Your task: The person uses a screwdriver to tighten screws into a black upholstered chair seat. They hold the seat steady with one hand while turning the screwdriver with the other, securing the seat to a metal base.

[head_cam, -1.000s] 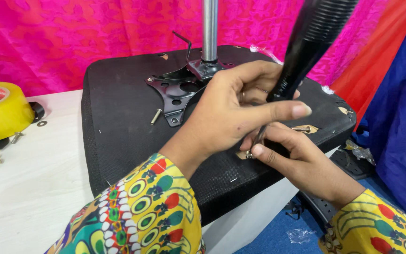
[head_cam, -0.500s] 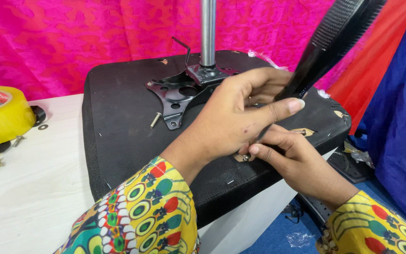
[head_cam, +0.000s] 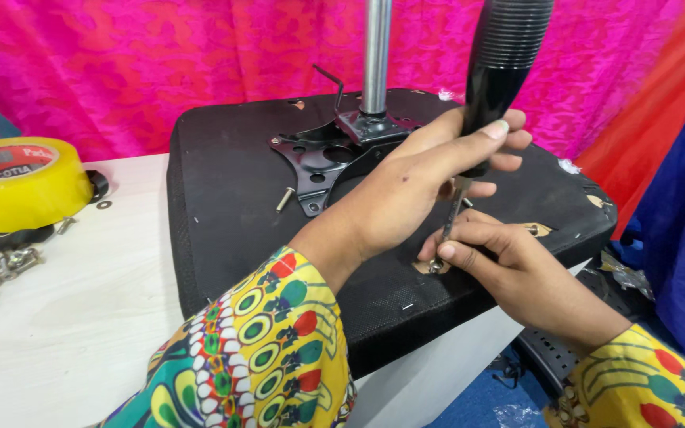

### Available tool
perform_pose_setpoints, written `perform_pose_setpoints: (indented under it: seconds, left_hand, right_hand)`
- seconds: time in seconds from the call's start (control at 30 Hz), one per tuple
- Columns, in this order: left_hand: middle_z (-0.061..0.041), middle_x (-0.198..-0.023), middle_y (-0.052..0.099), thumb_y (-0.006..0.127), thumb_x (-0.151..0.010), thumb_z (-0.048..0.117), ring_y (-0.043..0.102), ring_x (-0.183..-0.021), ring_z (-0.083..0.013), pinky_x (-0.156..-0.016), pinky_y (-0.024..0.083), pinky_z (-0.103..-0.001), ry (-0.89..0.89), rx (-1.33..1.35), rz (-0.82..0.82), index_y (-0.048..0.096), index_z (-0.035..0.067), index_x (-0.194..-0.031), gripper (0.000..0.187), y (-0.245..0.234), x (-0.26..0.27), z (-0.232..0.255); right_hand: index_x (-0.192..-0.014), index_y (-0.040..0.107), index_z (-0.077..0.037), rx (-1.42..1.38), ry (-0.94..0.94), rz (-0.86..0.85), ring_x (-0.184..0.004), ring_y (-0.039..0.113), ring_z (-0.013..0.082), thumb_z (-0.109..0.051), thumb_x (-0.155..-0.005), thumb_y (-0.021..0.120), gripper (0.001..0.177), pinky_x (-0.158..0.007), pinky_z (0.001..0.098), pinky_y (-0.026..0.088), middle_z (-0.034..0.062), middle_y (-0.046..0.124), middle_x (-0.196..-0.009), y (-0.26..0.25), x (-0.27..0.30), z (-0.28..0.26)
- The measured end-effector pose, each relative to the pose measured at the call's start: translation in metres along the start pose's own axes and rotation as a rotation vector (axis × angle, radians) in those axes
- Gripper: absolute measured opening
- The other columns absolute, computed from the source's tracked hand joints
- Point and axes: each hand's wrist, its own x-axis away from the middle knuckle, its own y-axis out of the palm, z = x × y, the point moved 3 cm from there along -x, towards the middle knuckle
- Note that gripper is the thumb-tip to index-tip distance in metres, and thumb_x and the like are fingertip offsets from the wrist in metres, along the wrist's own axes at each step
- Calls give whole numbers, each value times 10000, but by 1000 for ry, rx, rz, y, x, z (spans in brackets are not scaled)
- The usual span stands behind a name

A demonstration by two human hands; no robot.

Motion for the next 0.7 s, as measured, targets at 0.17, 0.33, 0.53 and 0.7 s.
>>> perform_pose_setpoints:
  seconds: [0.17,0.33,0.53,0.7]
  left_hand:
    - [-87,-1069,761,792,-866,334,737,-916,-119,-778,586,-260,13,-267,151,694,-19,-1209,502,0,-1,1]
    - [-63,-824,774,850,-765,415,707,-740,-74,-688,562,-240,-10,-408,246,768,4,-1047,505,11,2,6]
    - [-114,-870,793,699,-892,510,741,-753,-165,-690,600,-303,-106,-511,213,762,20,-1213,589,19,4,-1]
    - [-133,-1180,728,684,-911,661,722,-1125,-216,-980,581,-343,26,-302,148,605,-32,-1360,829,15,3,-1]
  right_hand:
    - [-1025,757,-42,64,15,17,-952,703,122,-180,-994,550,251,-914,282,527,34,731,-947,-1,3,-5]
    - [-1097,703,-11,-75,35,48,-1041,650,125,-150,-991,544,236,-942,283,501,38,713,-1033,4,9,-6]
    - [-1172,725,5,-56,-54,109,-1016,695,128,-115,-975,583,271,-942,283,530,62,796,-1038,5,7,0]
    - [-1082,770,-7,8,10,112,-973,734,129,-120,-957,593,244,-916,275,547,60,766,-1006,1,9,3]
